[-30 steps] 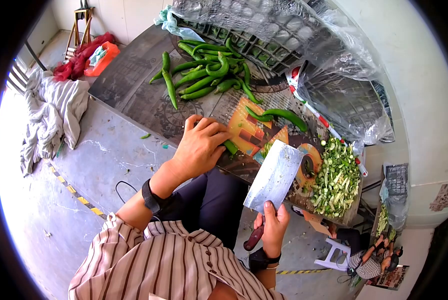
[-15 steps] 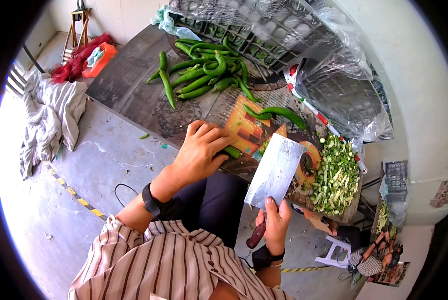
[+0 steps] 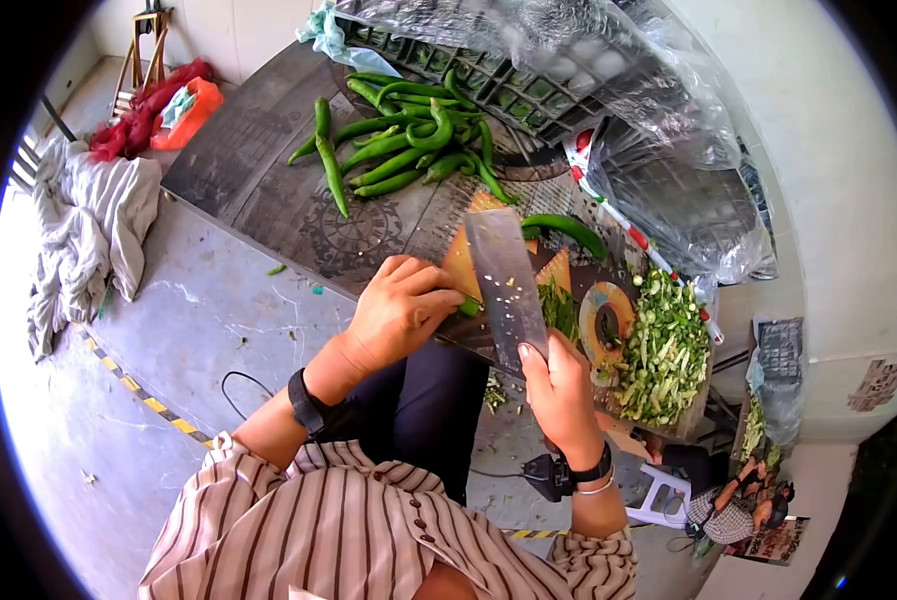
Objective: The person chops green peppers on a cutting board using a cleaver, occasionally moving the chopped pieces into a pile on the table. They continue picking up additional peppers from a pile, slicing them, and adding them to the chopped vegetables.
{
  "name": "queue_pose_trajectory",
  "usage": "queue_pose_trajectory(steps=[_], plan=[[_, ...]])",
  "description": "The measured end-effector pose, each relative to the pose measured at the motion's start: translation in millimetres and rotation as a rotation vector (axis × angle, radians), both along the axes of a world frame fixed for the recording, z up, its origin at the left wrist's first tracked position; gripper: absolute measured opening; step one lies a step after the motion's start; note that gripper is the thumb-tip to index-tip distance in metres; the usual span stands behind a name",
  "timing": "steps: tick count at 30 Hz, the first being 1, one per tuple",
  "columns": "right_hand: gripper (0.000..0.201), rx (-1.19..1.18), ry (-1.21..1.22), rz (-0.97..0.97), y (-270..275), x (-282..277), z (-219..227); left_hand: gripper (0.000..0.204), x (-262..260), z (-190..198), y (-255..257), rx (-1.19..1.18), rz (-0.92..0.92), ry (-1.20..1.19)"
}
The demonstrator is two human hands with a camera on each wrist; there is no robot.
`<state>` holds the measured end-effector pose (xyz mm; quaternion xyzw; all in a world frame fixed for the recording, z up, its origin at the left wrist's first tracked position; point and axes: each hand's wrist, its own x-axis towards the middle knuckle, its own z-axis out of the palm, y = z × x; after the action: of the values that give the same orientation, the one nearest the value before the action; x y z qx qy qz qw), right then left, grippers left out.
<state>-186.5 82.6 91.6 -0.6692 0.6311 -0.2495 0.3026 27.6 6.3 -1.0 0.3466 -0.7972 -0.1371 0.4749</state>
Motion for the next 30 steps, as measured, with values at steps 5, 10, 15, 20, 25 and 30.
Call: queue_pose_trajectory(steps=[5, 10, 15, 20, 25, 30], plan=[[0.012, -0.134, 0.231, 0.209, -16.4, 17.3, 16.5, 0.019, -0.4, 0.2, -0.1, -0.040, 0.016, 0.008], [0.011, -0.129, 0.301, 0.294, -22.6, 16.5, 17.9, 0.017, -1.1, 0.6, 0.1, -0.071, 0.036, 0.002], [0.012, -0.092, 0.380, 0.328, -25.3, 18.0, 20.3, 0.016, -1.5, -1.5, 0.5, -0.077, 0.057, -0.019], [0.014, -0.136, 0.443, 0.368, -27.6, 18.8, 20.3, 0.015, -2.1, -0.8, 0.7, -0.074, 0.078, -0.030], [0.014, -0.121, 0.474, 0.377, -29.4, 21.3, 22.7, 0.014, -2.7, -0.4, 0.6, -0.062, 0.081, -0.026], [0.014, -0.089, 0.496, 0.393, -32.7, 22.6, 24.5, 0.014, -2.6, 0.1, 0.9, -0.051, 0.083, -0.036]])
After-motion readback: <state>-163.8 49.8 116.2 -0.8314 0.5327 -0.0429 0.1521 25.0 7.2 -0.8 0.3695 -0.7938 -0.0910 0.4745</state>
